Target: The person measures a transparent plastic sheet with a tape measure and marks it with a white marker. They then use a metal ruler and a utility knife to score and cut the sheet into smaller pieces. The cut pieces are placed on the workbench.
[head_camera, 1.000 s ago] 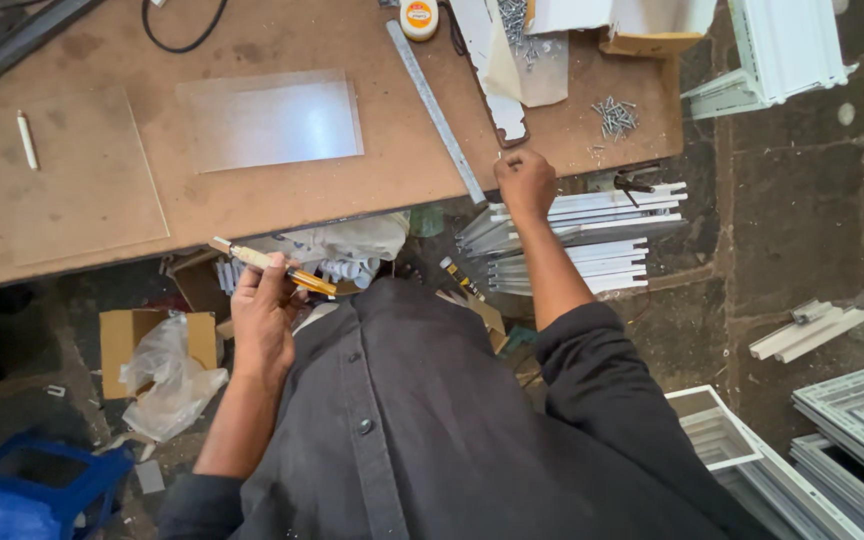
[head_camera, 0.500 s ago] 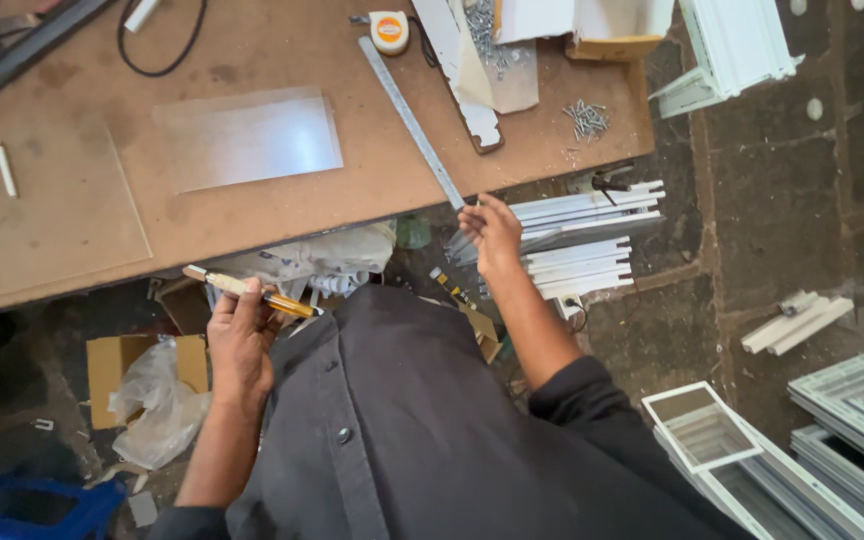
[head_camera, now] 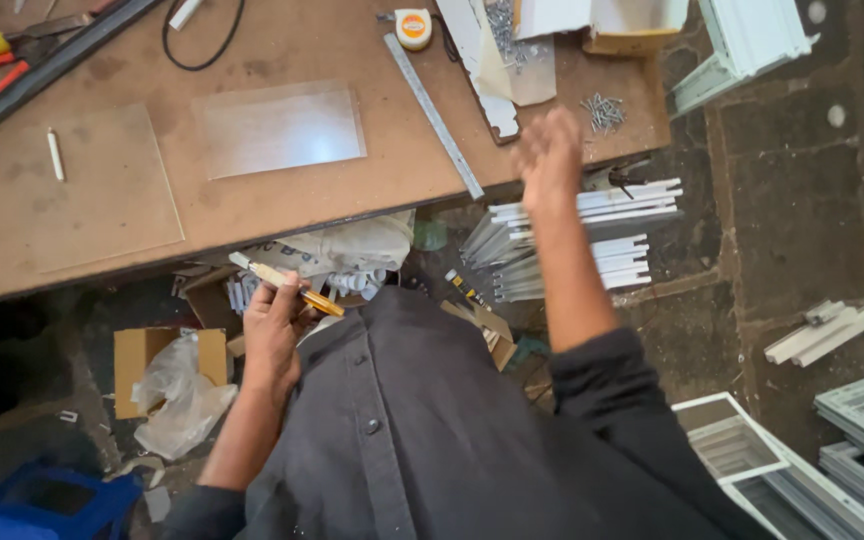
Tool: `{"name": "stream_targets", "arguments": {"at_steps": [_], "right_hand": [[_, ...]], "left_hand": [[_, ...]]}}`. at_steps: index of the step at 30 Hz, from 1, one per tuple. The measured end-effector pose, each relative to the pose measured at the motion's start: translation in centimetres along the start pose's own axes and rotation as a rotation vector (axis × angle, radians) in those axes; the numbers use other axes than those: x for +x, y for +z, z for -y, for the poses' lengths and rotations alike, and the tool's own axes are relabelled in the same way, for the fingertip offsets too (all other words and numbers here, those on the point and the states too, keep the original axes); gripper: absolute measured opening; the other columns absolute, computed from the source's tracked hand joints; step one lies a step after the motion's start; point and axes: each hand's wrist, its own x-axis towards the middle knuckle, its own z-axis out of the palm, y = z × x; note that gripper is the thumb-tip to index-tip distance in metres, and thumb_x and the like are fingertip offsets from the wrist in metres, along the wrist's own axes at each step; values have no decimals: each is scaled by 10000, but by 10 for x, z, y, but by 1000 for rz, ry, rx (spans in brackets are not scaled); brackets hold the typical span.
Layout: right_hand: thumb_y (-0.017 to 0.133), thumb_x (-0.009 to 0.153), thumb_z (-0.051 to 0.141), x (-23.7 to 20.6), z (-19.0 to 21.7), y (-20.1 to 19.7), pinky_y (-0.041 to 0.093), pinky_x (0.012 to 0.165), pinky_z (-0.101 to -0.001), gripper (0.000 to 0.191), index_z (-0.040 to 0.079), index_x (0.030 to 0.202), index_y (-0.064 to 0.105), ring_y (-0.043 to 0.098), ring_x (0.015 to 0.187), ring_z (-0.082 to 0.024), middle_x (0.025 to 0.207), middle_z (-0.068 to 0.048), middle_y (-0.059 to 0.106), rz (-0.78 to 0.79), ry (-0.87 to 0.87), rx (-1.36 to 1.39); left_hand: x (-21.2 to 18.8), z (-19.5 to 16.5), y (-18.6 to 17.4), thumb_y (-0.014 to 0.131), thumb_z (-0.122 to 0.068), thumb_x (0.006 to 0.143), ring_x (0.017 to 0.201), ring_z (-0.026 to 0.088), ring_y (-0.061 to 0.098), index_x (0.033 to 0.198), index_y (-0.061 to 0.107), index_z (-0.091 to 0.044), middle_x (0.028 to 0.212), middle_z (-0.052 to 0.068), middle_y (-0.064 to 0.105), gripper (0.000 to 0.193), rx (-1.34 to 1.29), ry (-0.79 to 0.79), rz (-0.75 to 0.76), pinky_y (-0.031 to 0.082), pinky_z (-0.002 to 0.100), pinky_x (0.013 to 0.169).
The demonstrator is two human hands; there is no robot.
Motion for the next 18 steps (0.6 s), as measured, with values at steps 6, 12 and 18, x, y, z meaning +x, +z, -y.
{"name": "stream_targets", "arguments": {"at_steps": [6, 12, 18], "right_hand": [[653, 957, 295, -110, -104, -14, 571, 690, -341, 178, 137, 1039, 658, 700, 793, -165, 891, -45, 733, 208, 242, -158], [678, 965, 276, -180, -163, -17, 569, 672, -303, 201, 117, 1089, 681, 719, 802, -148, 930, -55, 736, 309, 429, -374], [678, 979, 267, -169, -168, -25, 522, 659, -268, 219, 100, 1120, 700, 686, 796, -118, 934, -28, 727, 472, 289, -738]], "left_hand": [[-9, -10, -1, 716, -228, 984, 693, 37, 574, 1107, 643, -108, 900, -35, 668, 186, -17, -25, -42, 509, 208, 625], [-3, -21, -10, 628, -187, 962, 730, 61, 669, 1286, 553, -111, 899, -30, 674, 341, -23, 57, -26, 546, 220, 606], [25, -23, -44, 634, -200, 1039, 604, 43, 500, 1287, 575, -59, 788, -33, 552, 291, 40, 144, -95, 402, 207, 499]]}}
